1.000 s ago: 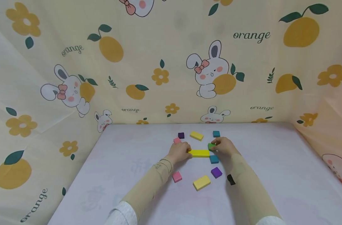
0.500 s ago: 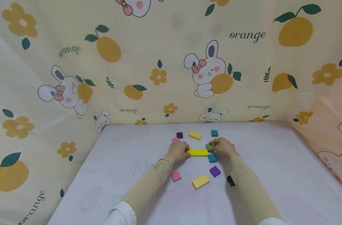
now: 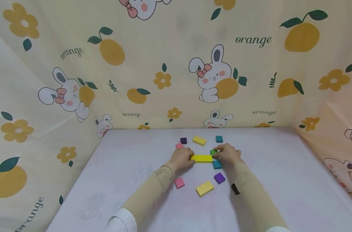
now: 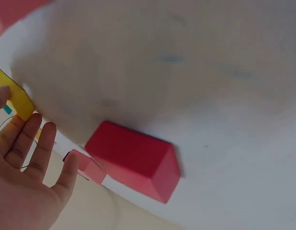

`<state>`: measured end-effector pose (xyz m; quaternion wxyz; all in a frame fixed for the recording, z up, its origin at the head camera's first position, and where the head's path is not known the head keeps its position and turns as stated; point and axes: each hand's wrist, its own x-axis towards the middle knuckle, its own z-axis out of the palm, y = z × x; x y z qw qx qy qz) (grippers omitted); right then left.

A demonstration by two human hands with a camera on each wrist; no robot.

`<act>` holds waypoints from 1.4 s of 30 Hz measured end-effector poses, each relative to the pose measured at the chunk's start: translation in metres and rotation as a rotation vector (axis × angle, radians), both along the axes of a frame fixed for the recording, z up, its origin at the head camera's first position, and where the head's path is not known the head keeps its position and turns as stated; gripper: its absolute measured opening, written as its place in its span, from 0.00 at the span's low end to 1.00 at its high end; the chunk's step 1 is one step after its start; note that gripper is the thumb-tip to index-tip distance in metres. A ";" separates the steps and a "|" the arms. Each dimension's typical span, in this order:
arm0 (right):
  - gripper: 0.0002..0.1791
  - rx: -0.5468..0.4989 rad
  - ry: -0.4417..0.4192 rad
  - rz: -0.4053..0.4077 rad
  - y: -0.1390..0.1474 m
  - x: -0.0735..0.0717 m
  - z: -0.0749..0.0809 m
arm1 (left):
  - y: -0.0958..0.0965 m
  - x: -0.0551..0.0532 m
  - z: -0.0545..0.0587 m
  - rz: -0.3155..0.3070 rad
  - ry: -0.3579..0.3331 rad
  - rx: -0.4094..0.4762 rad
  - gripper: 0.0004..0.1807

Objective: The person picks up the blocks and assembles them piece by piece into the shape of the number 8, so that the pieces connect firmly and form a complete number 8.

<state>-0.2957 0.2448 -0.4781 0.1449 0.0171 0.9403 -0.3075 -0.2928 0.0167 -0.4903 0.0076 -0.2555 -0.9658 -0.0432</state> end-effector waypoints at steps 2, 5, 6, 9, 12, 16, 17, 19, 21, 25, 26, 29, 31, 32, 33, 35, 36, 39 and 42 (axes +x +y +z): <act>0.20 0.000 -0.001 -0.008 0.001 0.000 -0.002 | 0.000 0.001 0.001 -0.020 0.009 -0.037 0.18; 0.20 -0.003 0.003 -0.019 0.001 0.002 -0.005 | 0.001 0.002 0.003 -0.042 0.017 -0.073 0.17; 0.20 -0.004 0.004 -0.020 0.001 0.002 -0.005 | 0.001 0.002 0.003 -0.047 0.017 -0.078 0.17; 0.20 -0.008 0.004 -0.019 0.001 0.003 -0.003 | -0.001 0.003 0.004 -0.050 0.005 -0.069 0.18; 0.20 -0.013 -0.007 -0.017 0.001 0.004 -0.001 | -0.003 0.003 0.005 -0.044 -0.029 -0.045 0.24; 0.20 -0.021 -0.023 -0.026 0.000 0.004 0.001 | -0.009 0.002 0.010 -0.042 -0.079 -0.012 0.31; 0.20 -0.024 -0.025 -0.028 -0.001 0.005 0.002 | -0.010 0.001 0.012 -0.040 -0.084 -0.005 0.31; 0.20 -0.027 -0.027 -0.032 -0.001 0.005 0.003 | -0.014 -0.001 0.016 -0.025 -0.077 0.006 0.30; 0.20 -0.030 -0.028 -0.042 -0.002 0.005 0.002 | -0.019 -0.004 0.018 0.001 -0.041 0.020 0.27; 0.20 -0.035 -0.032 -0.043 -0.002 0.005 0.003 | -0.028 -0.011 0.018 0.076 0.050 0.056 0.22; 0.20 -0.037 -0.033 -0.044 -0.002 0.005 0.003 | -0.030 -0.013 0.018 0.096 0.070 0.063 0.21; 0.21 -0.040 -0.038 -0.036 -0.001 0.004 0.004 | -0.035 -0.017 0.016 0.154 0.096 0.072 0.17; 0.21 -0.041 -0.039 -0.036 -0.001 0.004 0.004 | -0.037 -0.019 0.015 0.189 0.098 0.075 0.17; 0.21 -0.042 -0.039 -0.036 -0.001 0.004 0.004 | -0.038 -0.020 0.013 0.207 0.093 0.080 0.18; 0.21 -0.041 -0.037 -0.034 -0.001 0.005 0.004 | -0.039 -0.021 0.012 0.226 0.087 0.083 0.19; 0.22 -0.040 -0.030 -0.032 -0.001 0.005 0.004 | -0.040 -0.023 0.010 0.260 0.081 0.092 0.21; 0.22 -0.040 -0.027 -0.030 -0.001 0.006 0.004 | -0.041 -0.023 0.009 0.278 0.076 0.097 0.21; 0.21 -0.041 -0.027 -0.030 0.000 0.005 0.002 | -0.043 -0.024 0.005 0.320 0.055 0.104 0.23; 0.22 -0.045 -0.039 -0.035 0.000 0.004 0.000 | -0.044 -0.024 0.002 0.338 0.040 0.104 0.25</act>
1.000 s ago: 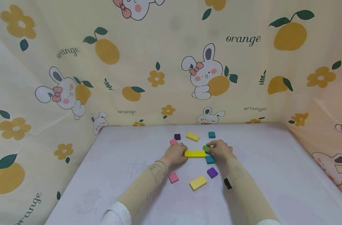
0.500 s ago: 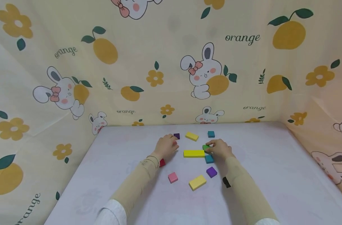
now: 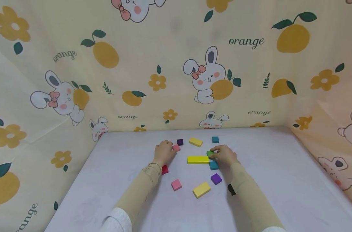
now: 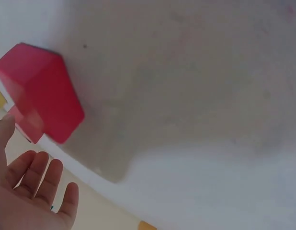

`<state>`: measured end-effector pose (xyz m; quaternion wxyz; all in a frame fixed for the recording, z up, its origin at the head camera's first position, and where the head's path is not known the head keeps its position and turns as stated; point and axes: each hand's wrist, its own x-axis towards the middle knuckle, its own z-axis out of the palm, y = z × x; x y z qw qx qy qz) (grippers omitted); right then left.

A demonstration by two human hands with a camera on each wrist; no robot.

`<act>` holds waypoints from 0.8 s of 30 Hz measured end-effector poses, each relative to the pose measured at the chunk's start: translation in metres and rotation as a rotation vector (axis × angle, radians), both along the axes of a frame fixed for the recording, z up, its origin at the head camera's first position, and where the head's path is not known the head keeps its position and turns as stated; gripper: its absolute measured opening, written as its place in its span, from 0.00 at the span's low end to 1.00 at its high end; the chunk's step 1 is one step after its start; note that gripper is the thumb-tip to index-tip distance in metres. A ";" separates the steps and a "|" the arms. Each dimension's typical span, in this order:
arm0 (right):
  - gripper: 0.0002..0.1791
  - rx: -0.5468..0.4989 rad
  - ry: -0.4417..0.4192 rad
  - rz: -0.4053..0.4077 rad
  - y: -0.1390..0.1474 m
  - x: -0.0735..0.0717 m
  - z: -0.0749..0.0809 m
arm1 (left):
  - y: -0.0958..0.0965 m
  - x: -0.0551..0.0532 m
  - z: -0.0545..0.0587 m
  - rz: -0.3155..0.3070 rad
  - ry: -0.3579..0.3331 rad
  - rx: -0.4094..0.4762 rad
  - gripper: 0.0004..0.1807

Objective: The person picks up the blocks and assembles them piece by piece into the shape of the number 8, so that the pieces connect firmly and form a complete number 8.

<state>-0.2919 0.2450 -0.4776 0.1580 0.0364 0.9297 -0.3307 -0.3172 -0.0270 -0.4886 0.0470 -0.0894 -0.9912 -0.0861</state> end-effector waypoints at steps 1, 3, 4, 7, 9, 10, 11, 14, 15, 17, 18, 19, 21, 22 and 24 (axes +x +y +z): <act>0.22 -0.004 -0.004 -0.006 0.000 0.000 -0.001 | 0.000 0.000 -0.001 0.002 -0.003 -0.002 0.26; 0.22 -0.009 -0.007 -0.010 -0.001 -0.001 -0.002 | -0.001 0.000 -0.004 0.005 -0.001 -0.006 0.25; 0.22 -0.011 -0.006 -0.009 -0.001 -0.001 -0.002 | -0.001 0.000 -0.005 0.007 0.004 -0.005 0.24; 0.22 -0.023 -0.009 -0.018 -0.003 -0.001 -0.003 | -0.002 0.000 -0.006 0.012 0.016 -0.005 0.21; 0.22 -0.026 -0.012 -0.016 -0.003 -0.002 -0.003 | -0.002 0.000 -0.006 0.012 0.020 -0.008 0.19; 0.22 -0.028 -0.013 -0.018 -0.003 -0.002 -0.004 | -0.002 0.000 -0.006 0.011 0.020 -0.009 0.19; 0.22 -0.031 -0.015 -0.022 -0.002 -0.002 -0.004 | -0.002 0.000 -0.006 0.009 0.017 -0.010 0.18; 0.22 -0.029 -0.010 -0.017 -0.001 -0.003 -0.005 | -0.001 0.000 -0.006 0.000 0.007 -0.013 0.17; 0.22 -0.030 -0.007 -0.016 0.000 -0.004 -0.006 | -0.001 0.000 -0.006 -0.006 0.009 -0.014 0.17; 0.22 -0.034 -0.003 -0.014 0.001 -0.003 -0.006 | -0.001 0.001 -0.005 -0.020 0.014 -0.011 0.15; 0.22 -0.036 -0.003 -0.014 0.001 -0.003 -0.006 | 0.000 0.002 -0.004 -0.028 0.012 -0.014 0.15; 0.22 -0.040 -0.003 -0.015 0.002 -0.003 -0.006 | 0.000 0.002 -0.004 -0.037 0.011 -0.014 0.14; 0.23 -0.049 -0.006 -0.020 0.002 -0.004 -0.007 | 0.000 0.002 -0.004 -0.055 0.010 -0.024 0.13; 0.23 -0.053 -0.009 -0.022 0.003 -0.004 -0.007 | 0.001 0.003 -0.004 -0.063 0.007 -0.026 0.13; 0.23 -0.055 -0.012 -0.025 0.004 -0.006 -0.010 | 0.002 0.003 -0.004 -0.084 -0.002 -0.025 0.13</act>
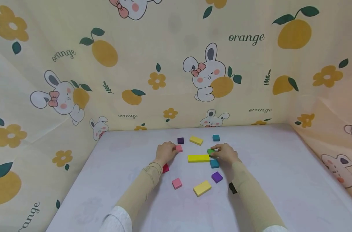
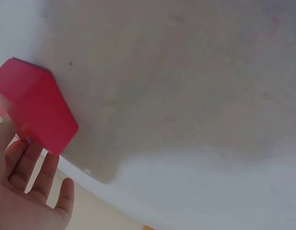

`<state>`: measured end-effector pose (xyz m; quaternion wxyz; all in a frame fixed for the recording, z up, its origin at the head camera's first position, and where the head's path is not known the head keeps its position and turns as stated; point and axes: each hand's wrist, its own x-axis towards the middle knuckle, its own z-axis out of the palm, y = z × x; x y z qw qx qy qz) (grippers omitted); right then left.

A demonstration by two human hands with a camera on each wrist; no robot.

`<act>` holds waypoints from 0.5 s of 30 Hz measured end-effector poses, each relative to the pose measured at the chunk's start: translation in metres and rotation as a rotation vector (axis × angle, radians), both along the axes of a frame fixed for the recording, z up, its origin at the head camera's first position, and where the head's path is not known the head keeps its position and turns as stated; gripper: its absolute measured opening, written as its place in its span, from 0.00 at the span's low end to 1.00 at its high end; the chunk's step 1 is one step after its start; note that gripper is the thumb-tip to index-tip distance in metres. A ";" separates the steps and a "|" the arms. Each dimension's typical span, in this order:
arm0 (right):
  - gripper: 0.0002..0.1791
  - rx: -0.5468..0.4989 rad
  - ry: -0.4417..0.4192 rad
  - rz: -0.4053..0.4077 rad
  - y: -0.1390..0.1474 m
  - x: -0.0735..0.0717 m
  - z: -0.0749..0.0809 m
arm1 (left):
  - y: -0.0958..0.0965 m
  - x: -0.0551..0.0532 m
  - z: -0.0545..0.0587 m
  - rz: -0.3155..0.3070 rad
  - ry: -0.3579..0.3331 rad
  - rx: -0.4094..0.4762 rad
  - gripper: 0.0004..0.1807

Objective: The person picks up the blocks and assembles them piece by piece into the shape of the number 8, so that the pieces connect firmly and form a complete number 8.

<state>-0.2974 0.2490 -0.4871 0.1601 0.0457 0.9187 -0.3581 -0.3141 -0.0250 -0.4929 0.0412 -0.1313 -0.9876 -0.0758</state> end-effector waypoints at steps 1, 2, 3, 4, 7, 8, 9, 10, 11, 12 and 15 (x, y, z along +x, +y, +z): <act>0.23 0.000 0.001 0.001 0.001 0.000 -0.001 | 0.001 0.000 -0.001 -0.013 0.000 -0.002 0.13; 0.23 0.003 0.000 0.003 0.001 0.000 -0.001 | 0.002 0.000 -0.001 -0.028 0.000 -0.007 0.13; 0.23 0.007 0.002 0.011 0.002 0.000 -0.002 | 0.003 0.001 -0.001 -0.045 -0.002 -0.015 0.13; 0.23 0.011 0.003 0.014 0.002 0.000 -0.002 | 0.004 0.001 -0.002 -0.063 -0.002 -0.015 0.14; 0.23 0.018 0.002 0.019 0.003 -0.001 -0.002 | 0.007 0.003 -0.003 -0.111 0.005 -0.027 0.14; 0.23 0.020 0.002 0.020 0.003 -0.001 -0.002 | 0.007 0.003 -0.003 -0.121 0.010 -0.028 0.14; 0.23 0.020 0.001 0.022 0.003 -0.001 -0.002 | 0.008 0.004 -0.003 -0.129 0.017 -0.028 0.14; 0.23 0.017 -0.002 0.016 0.003 -0.001 -0.001 | 0.008 0.004 -0.003 -0.133 0.023 -0.024 0.14; 0.23 0.014 -0.003 0.017 0.003 -0.002 -0.001 | 0.008 0.005 -0.003 -0.136 0.027 -0.021 0.14; 0.23 0.010 -0.003 0.017 0.003 -0.002 -0.001 | 0.007 0.005 -0.003 -0.139 0.029 -0.018 0.14; 0.24 0.004 -0.006 0.016 0.002 -0.002 -0.002 | 0.006 0.007 -0.003 -0.153 0.034 -0.019 0.15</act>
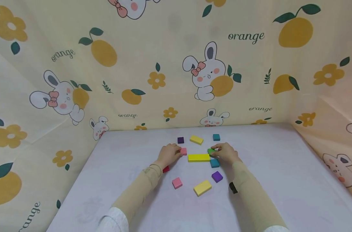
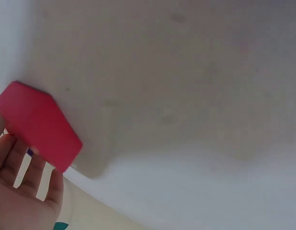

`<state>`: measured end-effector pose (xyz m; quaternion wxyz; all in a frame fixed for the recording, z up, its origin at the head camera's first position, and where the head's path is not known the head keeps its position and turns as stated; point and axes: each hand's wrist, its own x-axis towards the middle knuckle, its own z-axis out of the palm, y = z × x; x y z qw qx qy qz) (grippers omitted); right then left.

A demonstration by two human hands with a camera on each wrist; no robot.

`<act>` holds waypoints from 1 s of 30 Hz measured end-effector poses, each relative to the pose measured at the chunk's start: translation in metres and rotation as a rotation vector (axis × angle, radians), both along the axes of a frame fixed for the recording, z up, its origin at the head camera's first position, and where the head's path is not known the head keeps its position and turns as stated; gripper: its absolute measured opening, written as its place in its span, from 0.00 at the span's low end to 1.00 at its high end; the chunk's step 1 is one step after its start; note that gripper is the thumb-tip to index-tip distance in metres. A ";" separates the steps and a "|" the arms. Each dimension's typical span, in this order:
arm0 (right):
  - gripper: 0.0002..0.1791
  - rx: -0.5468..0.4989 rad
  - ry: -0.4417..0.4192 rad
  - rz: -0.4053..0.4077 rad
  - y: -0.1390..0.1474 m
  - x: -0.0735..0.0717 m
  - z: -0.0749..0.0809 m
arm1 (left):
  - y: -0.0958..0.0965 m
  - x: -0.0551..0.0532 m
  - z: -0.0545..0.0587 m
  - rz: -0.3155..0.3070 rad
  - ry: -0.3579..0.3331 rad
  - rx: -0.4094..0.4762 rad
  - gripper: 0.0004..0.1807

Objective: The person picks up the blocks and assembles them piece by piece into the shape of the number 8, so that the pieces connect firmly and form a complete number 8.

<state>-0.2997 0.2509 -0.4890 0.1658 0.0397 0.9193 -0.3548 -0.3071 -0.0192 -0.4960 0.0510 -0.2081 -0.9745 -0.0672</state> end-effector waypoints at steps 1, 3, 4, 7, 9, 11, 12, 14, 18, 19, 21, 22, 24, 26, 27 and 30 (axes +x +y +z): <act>0.24 -0.002 -0.001 -0.002 0.000 0.000 0.000 | -0.001 0.000 0.000 -0.006 0.002 0.000 0.15; 0.23 -0.002 0.000 -0.002 -0.001 0.001 0.001 | -0.002 0.002 0.000 -0.016 0.002 0.004 0.16; 0.23 -0.002 0.001 -0.001 -0.001 0.001 0.001 | -0.002 0.002 0.000 -0.019 0.003 0.008 0.17; 0.24 -0.001 0.006 0.005 -0.001 0.003 0.002 | -0.002 0.004 -0.001 -0.023 -0.001 0.025 0.17; 0.24 -0.002 0.010 0.009 -0.001 0.003 0.003 | -0.002 0.005 -0.001 -0.022 -0.002 0.034 0.18; 0.24 -0.005 0.010 0.007 -0.001 0.003 0.002 | -0.002 0.006 -0.002 -0.020 0.000 0.042 0.18; 0.24 -0.007 0.010 0.003 0.000 0.002 0.001 | -0.001 0.006 -0.002 -0.019 0.002 0.045 0.18; 0.24 -0.011 0.012 0.009 0.000 0.001 0.000 | -0.001 0.006 -0.003 -0.015 0.005 0.043 0.18; 0.25 -0.020 0.008 0.004 0.002 -0.001 -0.003 | 0.000 0.005 -0.003 -0.008 0.001 0.040 0.19; 0.25 -0.022 0.008 0.006 0.002 -0.002 -0.004 | 0.000 0.005 -0.003 -0.009 0.000 0.040 0.19; 0.25 -0.025 0.006 -0.001 0.004 -0.003 -0.005 | 0.000 0.004 -0.003 -0.008 -0.005 0.048 0.19; 0.25 -0.026 0.007 -0.001 0.004 -0.004 -0.006 | 0.000 0.004 -0.003 -0.010 -0.010 0.049 0.19; 0.26 -0.027 0.010 -0.001 0.005 -0.004 -0.006 | 0.000 0.004 -0.003 -0.014 -0.021 0.045 0.21; 0.26 -0.029 0.011 -0.002 0.005 -0.004 -0.006 | -0.001 0.004 -0.002 -0.016 -0.036 0.042 0.22; 0.26 -0.032 0.009 -0.002 0.004 -0.004 -0.006 | -0.002 0.004 -0.001 -0.020 -0.044 0.045 0.22; 0.26 -0.032 0.011 0.006 0.003 -0.003 -0.006 | -0.005 0.006 0.002 -0.029 -0.061 0.068 0.22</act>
